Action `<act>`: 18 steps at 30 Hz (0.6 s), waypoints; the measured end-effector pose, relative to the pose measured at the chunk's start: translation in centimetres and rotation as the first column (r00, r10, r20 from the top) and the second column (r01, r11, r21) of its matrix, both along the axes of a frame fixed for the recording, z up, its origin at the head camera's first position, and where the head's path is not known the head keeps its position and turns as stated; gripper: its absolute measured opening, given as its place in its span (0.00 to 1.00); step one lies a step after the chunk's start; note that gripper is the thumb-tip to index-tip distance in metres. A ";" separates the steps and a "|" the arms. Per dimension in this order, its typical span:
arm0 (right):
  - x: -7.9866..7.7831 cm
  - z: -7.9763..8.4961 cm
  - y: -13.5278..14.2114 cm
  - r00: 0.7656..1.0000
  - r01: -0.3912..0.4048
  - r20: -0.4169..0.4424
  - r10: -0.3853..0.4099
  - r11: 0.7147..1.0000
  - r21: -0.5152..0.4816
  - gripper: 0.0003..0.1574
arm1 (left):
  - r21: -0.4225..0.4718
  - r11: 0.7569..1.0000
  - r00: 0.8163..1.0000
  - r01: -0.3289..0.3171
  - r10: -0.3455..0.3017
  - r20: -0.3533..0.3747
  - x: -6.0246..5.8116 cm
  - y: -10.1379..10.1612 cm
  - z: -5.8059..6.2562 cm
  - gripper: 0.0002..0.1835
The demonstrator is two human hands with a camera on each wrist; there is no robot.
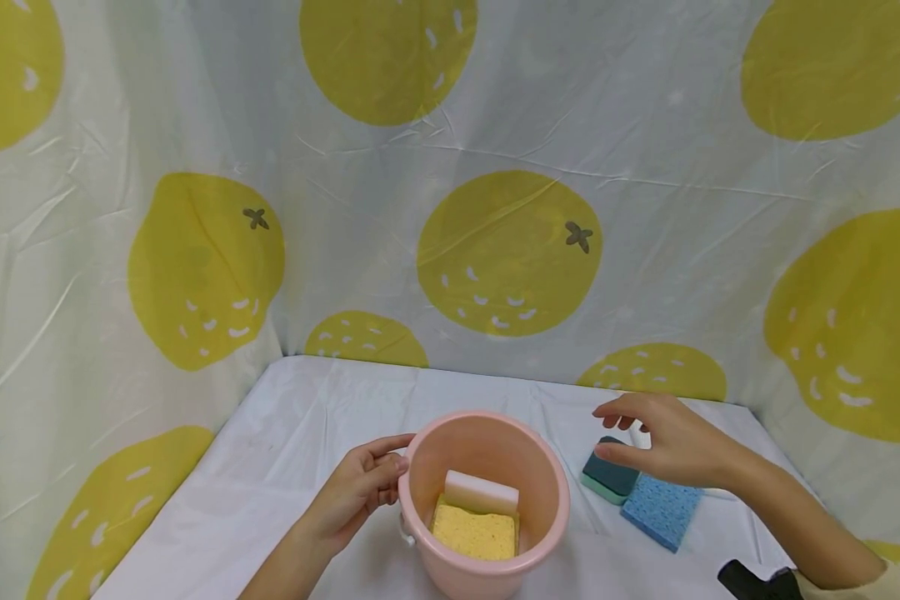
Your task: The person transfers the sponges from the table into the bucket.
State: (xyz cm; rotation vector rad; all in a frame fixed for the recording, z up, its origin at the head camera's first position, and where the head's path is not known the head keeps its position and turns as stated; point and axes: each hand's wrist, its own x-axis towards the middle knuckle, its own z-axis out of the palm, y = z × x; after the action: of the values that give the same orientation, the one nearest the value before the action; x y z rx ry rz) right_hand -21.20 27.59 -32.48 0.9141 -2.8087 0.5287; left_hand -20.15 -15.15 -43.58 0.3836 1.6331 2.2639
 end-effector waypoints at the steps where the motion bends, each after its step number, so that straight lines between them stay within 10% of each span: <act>1: 0.0 -0.1 0.3 1.000 0.006 -0.007 -0.006 1.000 -0.001 0.29 | -0.002 1.000 1.000 -0.001 0.001 0.001 0.0 0.0 0.0 0.29; 18: 0.6 -2.7 4.7 0.989 0.143 -0.035 -0.144 0.989 -0.028 0.27 | -0.004 1.000 1.000 -0.001 0.001 0.006 0.1 0.1 0.2 0.30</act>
State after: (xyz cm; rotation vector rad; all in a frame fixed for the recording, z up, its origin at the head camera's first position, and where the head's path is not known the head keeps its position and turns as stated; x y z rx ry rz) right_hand -20.63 32.24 -35.16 0.7031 -2.8005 0.5201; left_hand -20.02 -15.10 -43.43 0.3740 1.6352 2.2601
